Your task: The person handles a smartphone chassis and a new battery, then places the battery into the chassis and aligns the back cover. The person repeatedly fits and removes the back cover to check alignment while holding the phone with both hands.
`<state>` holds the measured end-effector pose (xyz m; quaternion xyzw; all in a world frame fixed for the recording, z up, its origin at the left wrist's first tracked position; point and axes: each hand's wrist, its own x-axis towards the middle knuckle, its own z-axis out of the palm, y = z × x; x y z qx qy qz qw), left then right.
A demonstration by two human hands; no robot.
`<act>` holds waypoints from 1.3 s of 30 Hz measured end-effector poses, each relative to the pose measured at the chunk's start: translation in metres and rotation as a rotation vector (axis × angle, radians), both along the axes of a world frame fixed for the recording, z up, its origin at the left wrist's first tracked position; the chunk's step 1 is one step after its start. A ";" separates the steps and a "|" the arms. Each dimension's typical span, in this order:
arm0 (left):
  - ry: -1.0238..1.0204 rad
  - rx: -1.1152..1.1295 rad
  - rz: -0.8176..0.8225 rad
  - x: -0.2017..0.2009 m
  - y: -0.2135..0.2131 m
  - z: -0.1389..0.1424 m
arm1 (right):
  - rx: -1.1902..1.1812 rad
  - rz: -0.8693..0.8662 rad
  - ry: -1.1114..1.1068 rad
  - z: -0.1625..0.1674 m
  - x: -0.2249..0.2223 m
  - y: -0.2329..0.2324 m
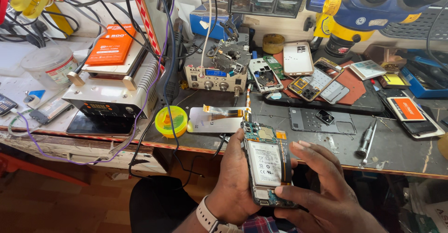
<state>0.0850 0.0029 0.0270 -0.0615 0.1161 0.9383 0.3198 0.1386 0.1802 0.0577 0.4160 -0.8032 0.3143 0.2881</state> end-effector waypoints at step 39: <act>-0.050 0.032 0.058 -0.002 0.022 -0.015 | 0.076 -0.073 0.168 -0.019 0.004 0.022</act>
